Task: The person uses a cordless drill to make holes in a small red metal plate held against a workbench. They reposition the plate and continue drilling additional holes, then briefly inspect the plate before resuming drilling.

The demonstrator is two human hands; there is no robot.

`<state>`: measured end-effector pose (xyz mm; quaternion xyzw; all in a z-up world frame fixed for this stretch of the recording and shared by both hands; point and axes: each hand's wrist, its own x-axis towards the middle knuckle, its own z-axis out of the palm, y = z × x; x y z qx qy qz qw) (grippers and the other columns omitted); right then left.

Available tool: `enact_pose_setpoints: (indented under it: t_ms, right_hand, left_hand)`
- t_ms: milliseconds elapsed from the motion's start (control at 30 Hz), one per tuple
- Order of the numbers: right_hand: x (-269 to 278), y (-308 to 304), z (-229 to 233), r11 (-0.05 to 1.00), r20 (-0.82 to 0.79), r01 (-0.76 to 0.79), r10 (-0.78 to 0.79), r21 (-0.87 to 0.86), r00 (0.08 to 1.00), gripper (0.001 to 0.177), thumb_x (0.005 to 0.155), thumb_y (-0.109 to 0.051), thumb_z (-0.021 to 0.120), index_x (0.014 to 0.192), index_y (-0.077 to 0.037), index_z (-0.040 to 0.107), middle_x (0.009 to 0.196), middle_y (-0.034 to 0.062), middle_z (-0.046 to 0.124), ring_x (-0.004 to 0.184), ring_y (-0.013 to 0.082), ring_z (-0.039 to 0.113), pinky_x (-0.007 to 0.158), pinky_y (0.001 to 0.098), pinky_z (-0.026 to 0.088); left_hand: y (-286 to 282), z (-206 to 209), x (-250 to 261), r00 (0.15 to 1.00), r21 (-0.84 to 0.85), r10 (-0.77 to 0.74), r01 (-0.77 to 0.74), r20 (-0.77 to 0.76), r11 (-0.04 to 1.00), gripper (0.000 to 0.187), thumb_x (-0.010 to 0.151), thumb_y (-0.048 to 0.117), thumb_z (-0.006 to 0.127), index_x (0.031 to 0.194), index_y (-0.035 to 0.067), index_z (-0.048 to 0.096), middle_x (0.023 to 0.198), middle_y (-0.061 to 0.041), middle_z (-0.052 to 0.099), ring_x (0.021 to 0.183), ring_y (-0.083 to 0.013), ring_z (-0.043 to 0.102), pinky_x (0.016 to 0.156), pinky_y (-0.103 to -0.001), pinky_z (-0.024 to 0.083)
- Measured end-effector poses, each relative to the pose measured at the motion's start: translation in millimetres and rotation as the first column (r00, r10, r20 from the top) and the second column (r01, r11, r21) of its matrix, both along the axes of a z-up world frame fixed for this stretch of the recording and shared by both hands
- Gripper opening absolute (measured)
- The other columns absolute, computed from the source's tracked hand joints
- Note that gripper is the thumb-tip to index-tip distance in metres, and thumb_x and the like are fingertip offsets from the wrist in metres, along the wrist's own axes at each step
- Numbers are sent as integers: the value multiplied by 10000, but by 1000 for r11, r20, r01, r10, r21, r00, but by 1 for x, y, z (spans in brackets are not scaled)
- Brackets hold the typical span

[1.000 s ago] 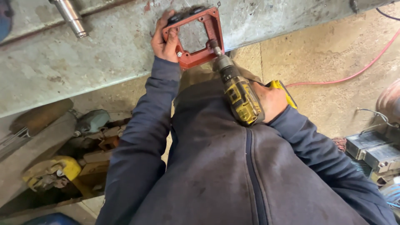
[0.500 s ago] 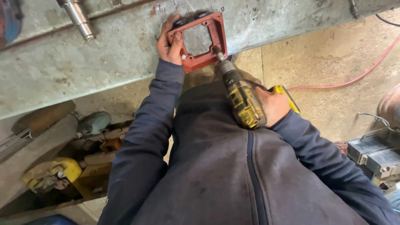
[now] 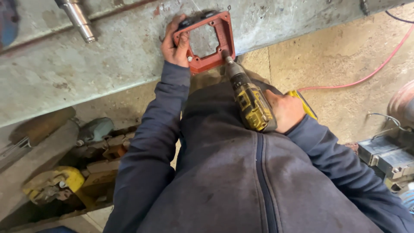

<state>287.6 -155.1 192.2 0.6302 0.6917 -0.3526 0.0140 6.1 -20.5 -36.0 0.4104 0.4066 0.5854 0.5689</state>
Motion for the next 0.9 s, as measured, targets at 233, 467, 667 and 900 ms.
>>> enact_pose_setpoints:
  t_ms: [233,467,667,900]
  right_hand:
    - [-20,13,0,984,-22,37,-33,174,999,311,902,-332,686,1107,-101,657,721,179,674,638,380,684,570,480,524]
    - [-24,23,-8,990,2,37,-38,133,999,363,847,-345,699,1101,-90,648,683,189,669,638,391,687,582,492,527]
    - [-23,28,-10,983,-54,60,-52,172,997,367,837,-364,715,1063,-84,642,697,193,674,631,395,681,569,490,522]
    - [-12,27,-29,958,-132,46,-8,282,991,347,847,-336,754,1040,-70,643,755,166,675,664,378,675,591,462,518]
  left_hand:
    - [1,11,1,1000,38,-18,19,-20,999,552,1028,392,740,1407,13,608,1302,-3,623,984,-85,578,910,-255,495]
    - [-1,8,-1,998,-56,-16,13,-53,998,549,1043,356,740,1439,-2,610,1250,-3,630,979,-81,554,918,-252,481]
    - [2,-3,1,1000,16,1,-1,16,1000,553,1025,365,729,1426,12,586,1374,-26,629,1044,-106,601,947,-276,511]
    - [5,4,4,1000,-1,11,-11,-22,1000,517,1033,346,726,1399,1,609,1371,-35,632,1060,-112,612,967,-280,506]
